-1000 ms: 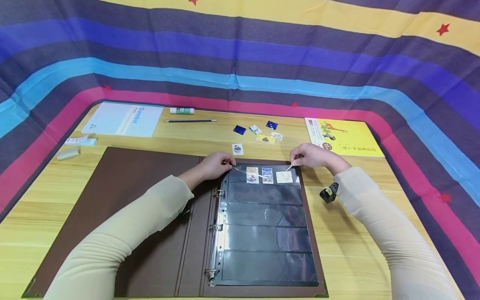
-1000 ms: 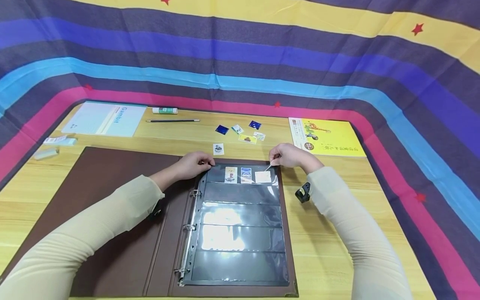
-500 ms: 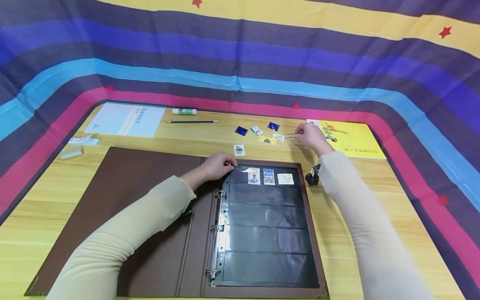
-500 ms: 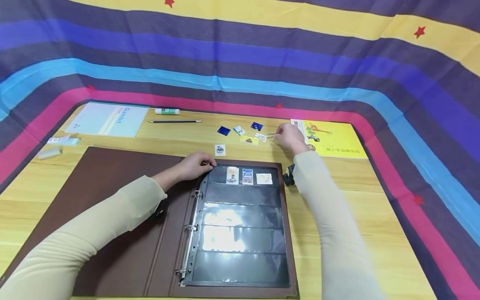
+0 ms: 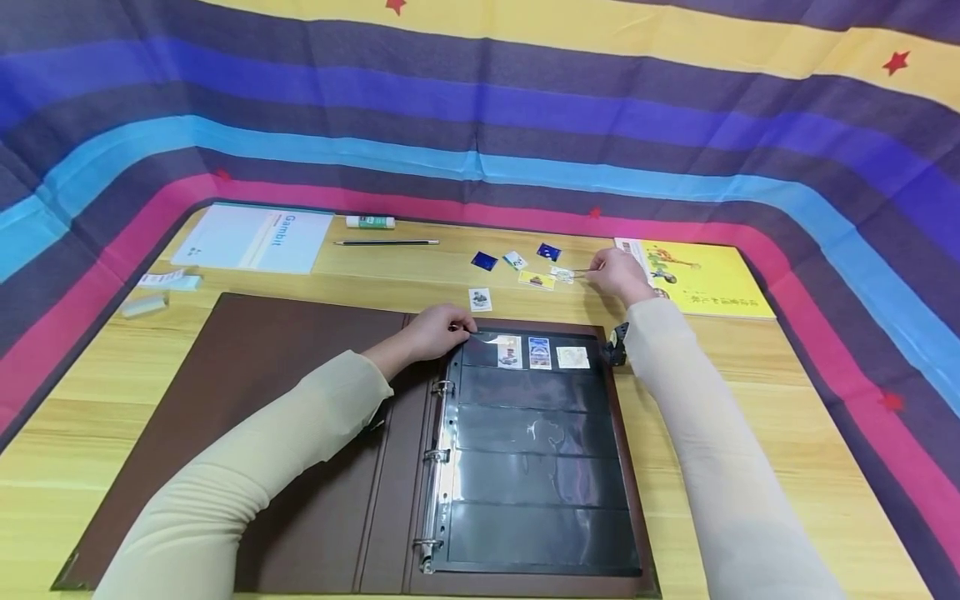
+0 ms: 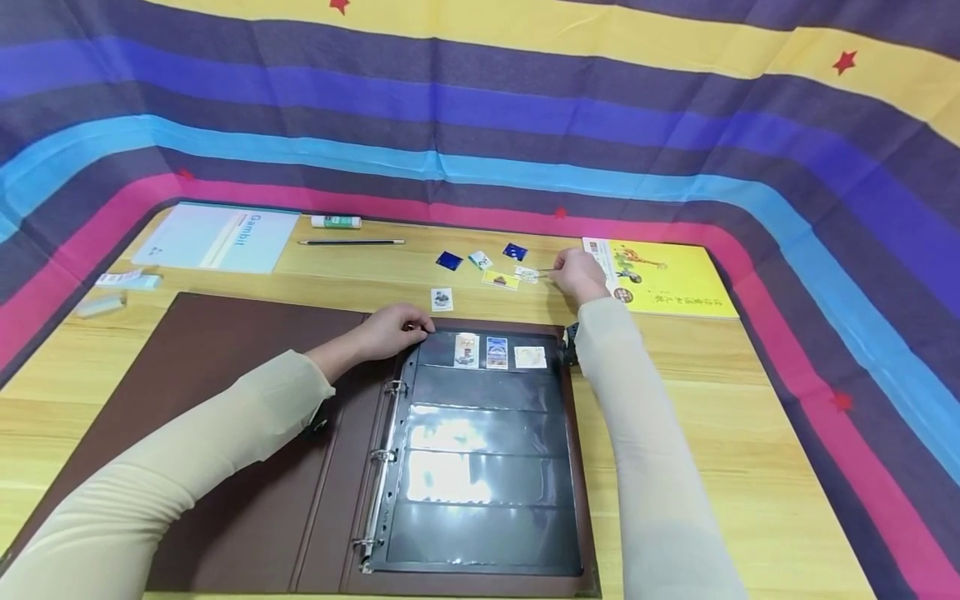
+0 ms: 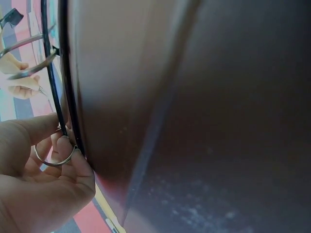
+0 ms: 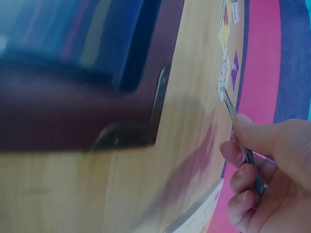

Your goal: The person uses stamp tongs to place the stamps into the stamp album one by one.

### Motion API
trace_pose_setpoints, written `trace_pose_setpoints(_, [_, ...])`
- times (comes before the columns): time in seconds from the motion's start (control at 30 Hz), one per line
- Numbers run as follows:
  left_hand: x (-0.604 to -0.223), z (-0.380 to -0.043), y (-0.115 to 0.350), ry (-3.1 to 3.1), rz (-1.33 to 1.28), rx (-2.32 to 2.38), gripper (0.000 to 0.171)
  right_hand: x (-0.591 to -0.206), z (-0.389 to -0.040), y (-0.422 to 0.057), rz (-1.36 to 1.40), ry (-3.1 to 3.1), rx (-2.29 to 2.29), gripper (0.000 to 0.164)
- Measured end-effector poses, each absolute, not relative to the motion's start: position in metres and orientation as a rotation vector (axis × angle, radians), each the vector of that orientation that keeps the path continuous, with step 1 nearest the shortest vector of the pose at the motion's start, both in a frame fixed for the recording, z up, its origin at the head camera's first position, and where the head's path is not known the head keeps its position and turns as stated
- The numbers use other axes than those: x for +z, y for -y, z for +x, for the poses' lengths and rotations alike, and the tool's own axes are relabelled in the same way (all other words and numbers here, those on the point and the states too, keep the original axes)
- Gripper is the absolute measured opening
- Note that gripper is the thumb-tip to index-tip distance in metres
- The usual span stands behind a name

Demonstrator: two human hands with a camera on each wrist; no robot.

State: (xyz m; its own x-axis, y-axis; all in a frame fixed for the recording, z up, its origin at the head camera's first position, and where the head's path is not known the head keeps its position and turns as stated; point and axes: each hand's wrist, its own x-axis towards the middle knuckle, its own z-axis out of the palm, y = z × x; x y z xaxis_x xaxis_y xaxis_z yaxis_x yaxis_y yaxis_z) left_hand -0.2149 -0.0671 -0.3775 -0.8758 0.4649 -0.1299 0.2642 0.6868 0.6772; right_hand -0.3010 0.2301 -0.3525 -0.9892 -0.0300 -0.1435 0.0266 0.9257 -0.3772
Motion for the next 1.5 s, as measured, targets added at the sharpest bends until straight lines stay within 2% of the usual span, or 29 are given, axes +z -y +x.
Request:
trace_pose_setpoints(0.17, [-0.377, -0.215, 0.068, -2.621, 0.572, 0.964, 0.014, -0.350, -0.299, -0.232, 0.018, -2.990, -0.578, 0.016])
trace_pose_setpoints(0.47, [-0.378, -0.215, 0.068, -2.609, 0.569, 0.983, 0.015, -0.348, -0.296, -0.223, -0.089, -2.903, -0.622, 0.017])
trace_pose_setpoints(0.87, [-0.378, -0.215, 0.068, -2.611, 0.586, 0.991, 0.014, -0.342, -0.289, -0.238, -0.246, -2.924, -0.542, 0.012])
trace_pose_setpoints(1.23, [-0.378, -0.215, 0.068, -2.606, 0.624, 0.993, 0.015, -0.340, -0.278, -0.253, -0.109, -2.930, -0.527, 0.021])
trace_pose_setpoints(1.5, [-0.378, -0.216, 0.068, -2.606, 0.619, 0.996, 0.014, -0.348, -0.273, -0.250, -0.121, -2.852, -0.639, 0.020])
